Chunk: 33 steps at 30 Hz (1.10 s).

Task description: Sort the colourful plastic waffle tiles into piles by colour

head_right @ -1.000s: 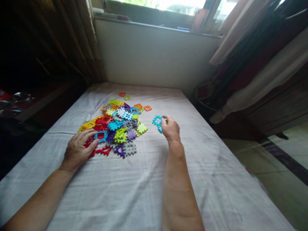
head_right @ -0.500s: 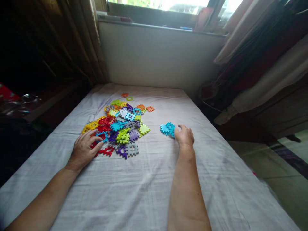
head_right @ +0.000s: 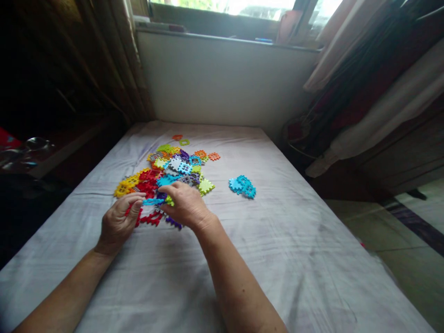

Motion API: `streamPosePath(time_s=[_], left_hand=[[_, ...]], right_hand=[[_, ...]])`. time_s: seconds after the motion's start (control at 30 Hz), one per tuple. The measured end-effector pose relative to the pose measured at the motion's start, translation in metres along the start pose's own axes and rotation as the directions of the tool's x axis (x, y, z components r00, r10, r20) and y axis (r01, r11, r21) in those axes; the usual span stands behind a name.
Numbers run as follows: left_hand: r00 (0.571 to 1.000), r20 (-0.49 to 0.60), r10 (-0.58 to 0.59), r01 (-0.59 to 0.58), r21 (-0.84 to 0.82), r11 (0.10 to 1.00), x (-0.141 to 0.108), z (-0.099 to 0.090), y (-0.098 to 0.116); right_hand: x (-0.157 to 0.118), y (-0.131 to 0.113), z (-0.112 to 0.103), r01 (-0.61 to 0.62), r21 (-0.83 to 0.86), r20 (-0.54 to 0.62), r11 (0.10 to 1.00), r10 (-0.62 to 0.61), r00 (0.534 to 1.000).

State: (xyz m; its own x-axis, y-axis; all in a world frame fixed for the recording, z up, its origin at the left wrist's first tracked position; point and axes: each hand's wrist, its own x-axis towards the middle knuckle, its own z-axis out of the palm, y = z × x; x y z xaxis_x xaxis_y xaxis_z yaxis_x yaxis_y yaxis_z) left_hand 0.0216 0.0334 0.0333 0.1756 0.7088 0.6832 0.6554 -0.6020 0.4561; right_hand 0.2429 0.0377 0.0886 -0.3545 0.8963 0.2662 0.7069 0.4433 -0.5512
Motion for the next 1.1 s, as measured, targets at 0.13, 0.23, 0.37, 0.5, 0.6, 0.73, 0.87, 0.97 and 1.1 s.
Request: streamPosePath(time_s=[0.13, 0.23, 0.37, 0.5, 0.6, 0.73, 0.87, 0.97, 1.1], left_hand=[[1.0, -0.008, -0.002, 0.001, -0.032, 0.999, 0.0, 0.0, 0.004], [1.0, 0.02, -0.014, 0.015, -0.061, 0.998, -0.001, 0.0, 0.007], [0.994, 0.091, -0.059, 0.063, -0.047, 0.997, -0.002, 0.001, 0.005], [0.991, 0.076, -0.107, 0.107, 0.001, 0.994, -0.003, 0.002, -0.003], [0.994, 0.051, -0.093, 0.092, 0.033, 0.995, -0.004, 0.004, -0.01], [0.999, 0.031, -0.044, 0.042, 0.065, 0.997, -0.005, 0.006, -0.014], [1.0, 0.018, -0.024, 0.023, 0.084, 0.996, -0.005, 0.005, -0.015], [1.0, 0.014, -0.018, 0.016, 0.092, 0.996, -0.004, 0.004, -0.016], [0.999, 0.026, -0.037, 0.035, 0.091, 0.995, -0.003, 0.004, -0.016]], right_hand=[[0.003, -0.018, 0.008, 0.022, -0.069, 0.068, 0.997, -0.017, 0.998], [0.005, -0.018, 0.005, 0.008, -0.106, 0.106, 0.994, 0.003, 0.994], [0.002, 0.004, -0.018, -0.104, -0.085, 0.038, 0.991, 0.108, 0.993], [-0.019, 0.057, -0.066, -0.418, -0.088, -0.123, 0.904, 0.407, 0.905], [-0.042, 0.093, -0.095, -0.679, -0.198, -0.185, 0.707, 0.653, 0.734], [-0.061, 0.117, -0.103, -0.781, -0.239, -0.172, 0.577, 0.766, 0.619], [-0.063, 0.127, -0.094, -0.82, -0.251, -0.19, 0.514, 0.804, 0.563], [-0.063, 0.13, -0.092, -0.849, -0.248, -0.232, 0.466, 0.823, 0.519], [-0.055, 0.118, -0.091, -0.835, -0.241, -0.307, 0.494, 0.778, 0.549]])
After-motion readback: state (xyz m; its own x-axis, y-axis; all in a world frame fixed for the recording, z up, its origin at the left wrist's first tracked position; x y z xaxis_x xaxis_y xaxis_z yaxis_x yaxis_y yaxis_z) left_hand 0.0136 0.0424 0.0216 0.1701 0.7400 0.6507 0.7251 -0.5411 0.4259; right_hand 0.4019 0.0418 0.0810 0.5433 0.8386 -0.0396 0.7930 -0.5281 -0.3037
